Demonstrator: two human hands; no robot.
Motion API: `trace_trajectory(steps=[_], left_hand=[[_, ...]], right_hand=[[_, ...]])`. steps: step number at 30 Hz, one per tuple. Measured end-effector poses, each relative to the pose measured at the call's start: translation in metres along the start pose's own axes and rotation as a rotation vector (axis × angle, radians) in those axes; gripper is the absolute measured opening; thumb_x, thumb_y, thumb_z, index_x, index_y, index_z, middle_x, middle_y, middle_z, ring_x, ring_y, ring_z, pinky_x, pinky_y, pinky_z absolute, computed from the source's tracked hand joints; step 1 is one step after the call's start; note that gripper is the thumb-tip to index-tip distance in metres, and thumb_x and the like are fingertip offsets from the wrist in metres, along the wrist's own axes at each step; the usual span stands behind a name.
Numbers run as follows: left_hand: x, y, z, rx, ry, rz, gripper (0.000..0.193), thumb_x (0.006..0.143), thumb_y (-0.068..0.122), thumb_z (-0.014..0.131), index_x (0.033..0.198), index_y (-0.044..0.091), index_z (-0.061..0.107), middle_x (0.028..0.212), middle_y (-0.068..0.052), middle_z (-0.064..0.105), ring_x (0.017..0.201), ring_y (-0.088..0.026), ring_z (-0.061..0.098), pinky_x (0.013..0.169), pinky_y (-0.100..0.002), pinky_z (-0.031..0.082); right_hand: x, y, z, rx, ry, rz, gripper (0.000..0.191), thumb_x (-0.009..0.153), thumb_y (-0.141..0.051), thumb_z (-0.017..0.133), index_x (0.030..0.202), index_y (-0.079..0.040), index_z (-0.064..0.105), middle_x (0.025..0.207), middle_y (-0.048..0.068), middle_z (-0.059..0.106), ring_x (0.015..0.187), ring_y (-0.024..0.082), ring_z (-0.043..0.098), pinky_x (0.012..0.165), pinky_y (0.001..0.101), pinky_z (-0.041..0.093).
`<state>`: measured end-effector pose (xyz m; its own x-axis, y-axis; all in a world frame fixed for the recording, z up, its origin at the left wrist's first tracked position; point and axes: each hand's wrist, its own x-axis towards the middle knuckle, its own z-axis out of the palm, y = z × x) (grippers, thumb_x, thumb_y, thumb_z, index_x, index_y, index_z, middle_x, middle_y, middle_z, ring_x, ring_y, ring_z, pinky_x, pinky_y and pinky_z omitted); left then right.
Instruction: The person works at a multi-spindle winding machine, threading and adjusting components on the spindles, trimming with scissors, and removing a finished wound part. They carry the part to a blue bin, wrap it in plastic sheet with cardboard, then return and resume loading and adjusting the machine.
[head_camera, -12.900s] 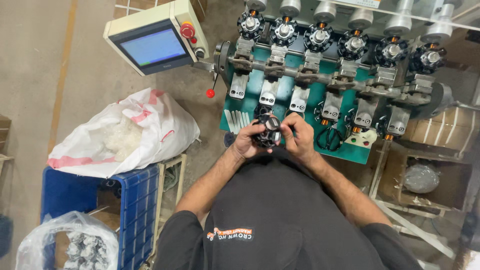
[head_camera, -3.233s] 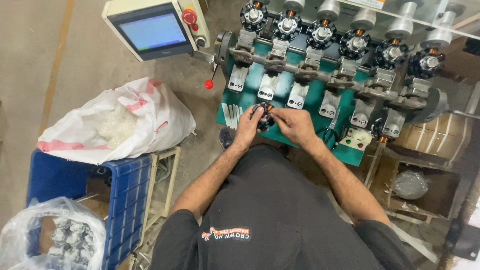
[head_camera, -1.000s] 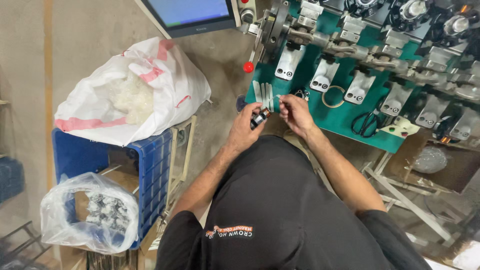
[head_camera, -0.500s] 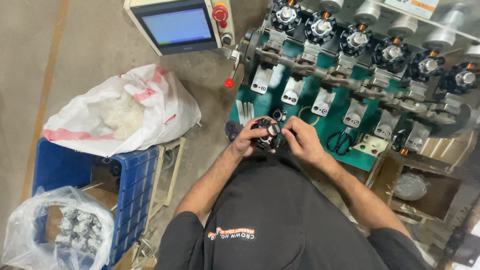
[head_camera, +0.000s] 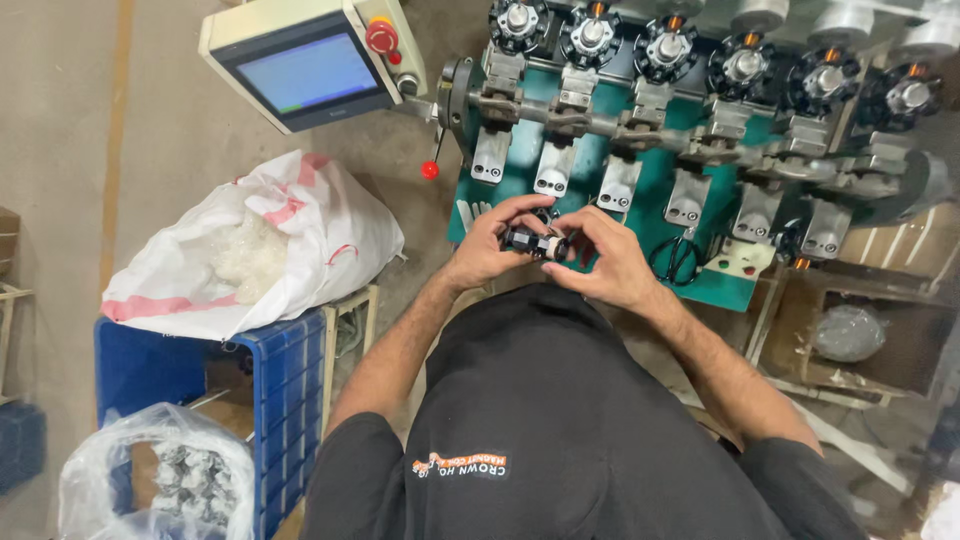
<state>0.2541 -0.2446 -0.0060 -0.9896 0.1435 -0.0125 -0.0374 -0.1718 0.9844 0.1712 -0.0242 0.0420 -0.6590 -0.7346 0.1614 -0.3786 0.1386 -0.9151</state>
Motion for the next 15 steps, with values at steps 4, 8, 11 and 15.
trace_trajectory(steps=[4,8,11,15], left_hand=[[-0.007,-0.027,0.002,-0.226,-0.009,-0.107,0.068,0.092,-0.001,0.078,0.152,0.008,0.049,0.113,-0.003,0.070,0.108,-0.011,0.065,0.100,-0.028,0.052],[-0.022,-0.073,-0.012,-0.517,-0.127,-0.532,0.060,0.091,0.008,0.075,0.147,0.007,0.051,0.115,-0.002,0.069,0.103,-0.011,0.067,0.084,-0.031,0.061],[-0.020,-0.116,-0.017,-0.543,-0.198,-0.846,0.053,0.091,0.014,0.075,0.139,0.008,0.052,0.113,-0.002,0.068,0.095,-0.013,0.068,0.068,-0.033,0.065],[0.007,-0.158,-0.009,-0.224,0.023,-0.944,0.050,0.085,0.019,0.080,0.126,0.008,0.053,0.111,-0.010,0.070,0.090,-0.017,0.071,0.058,-0.031,0.064]], right_hand=[[-0.023,0.020,0.031,0.077,0.127,0.144,0.031,0.082,-0.009,0.084,0.109,-0.001,0.068,0.098,0.006,0.064,0.072,0.009,0.062,0.060,0.0235,0.051],[-0.056,0.046,0.067,-0.007,0.189,0.237,0.024,0.085,-0.013,0.086,0.102,-0.003,0.072,0.083,0.003,0.063,0.066,0.008,0.061,0.059,0.0241,0.049],[-0.069,0.074,0.094,-0.053,0.175,0.369,0.024,0.084,-0.017,0.088,0.097,-0.002,0.074,0.077,0.004,0.064,0.062,0.010,0.058,0.056,0.0260,0.048],[-0.055,0.125,0.107,0.012,0.209,0.688,0.027,0.086,-0.020,0.087,0.101,-0.001,0.076,0.079,0.006,0.072,0.068,0.009,0.064,0.060,0.0255,0.053]])
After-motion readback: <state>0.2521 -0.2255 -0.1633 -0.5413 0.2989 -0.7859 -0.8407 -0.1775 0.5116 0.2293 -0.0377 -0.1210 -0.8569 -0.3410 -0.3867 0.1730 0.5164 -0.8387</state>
